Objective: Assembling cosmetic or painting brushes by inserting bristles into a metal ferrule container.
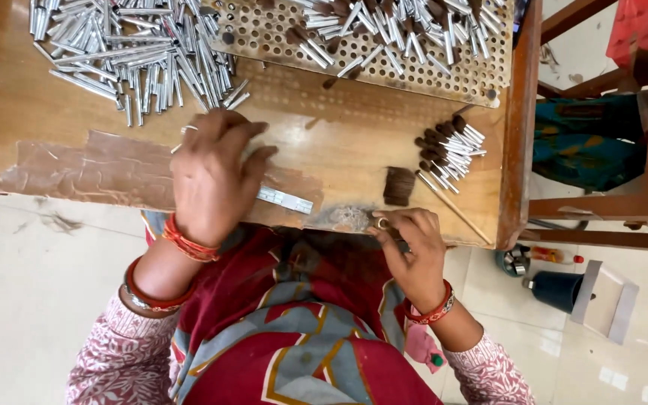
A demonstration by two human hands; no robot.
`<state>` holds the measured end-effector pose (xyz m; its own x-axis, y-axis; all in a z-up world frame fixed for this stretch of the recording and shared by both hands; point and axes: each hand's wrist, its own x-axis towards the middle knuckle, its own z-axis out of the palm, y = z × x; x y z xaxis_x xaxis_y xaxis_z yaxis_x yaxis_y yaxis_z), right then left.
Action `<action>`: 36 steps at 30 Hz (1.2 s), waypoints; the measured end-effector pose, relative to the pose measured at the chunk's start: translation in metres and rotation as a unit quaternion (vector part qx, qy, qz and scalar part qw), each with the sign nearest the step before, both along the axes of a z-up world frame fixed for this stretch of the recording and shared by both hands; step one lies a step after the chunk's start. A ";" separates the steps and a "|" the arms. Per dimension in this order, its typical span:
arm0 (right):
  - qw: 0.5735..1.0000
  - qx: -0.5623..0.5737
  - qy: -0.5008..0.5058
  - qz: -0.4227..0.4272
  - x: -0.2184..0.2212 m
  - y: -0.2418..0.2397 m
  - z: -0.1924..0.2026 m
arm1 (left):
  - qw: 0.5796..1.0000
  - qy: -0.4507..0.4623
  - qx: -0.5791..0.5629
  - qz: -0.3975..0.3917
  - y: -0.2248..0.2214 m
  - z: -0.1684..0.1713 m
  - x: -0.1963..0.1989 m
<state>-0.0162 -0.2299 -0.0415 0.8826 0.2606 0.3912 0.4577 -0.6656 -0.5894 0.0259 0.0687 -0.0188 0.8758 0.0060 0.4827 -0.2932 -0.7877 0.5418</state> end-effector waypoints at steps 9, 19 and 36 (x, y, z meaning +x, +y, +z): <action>1.000 -0.017 0.002 0.011 0.001 -0.003 -0.004 | 0.966 0.065 -0.165 -0.188 -0.085 -0.016 -0.040; 0.999 -0.017 0.026 0.019 0.002 -0.007 -0.004 | 0.967 0.015 -0.164 -0.194 -0.105 -0.035 -0.042; 0.990 -0.025 0.129 0.057 0.007 -0.012 0.026 | 0.971 -0.001 -0.157 -0.181 -0.111 -0.043 -0.042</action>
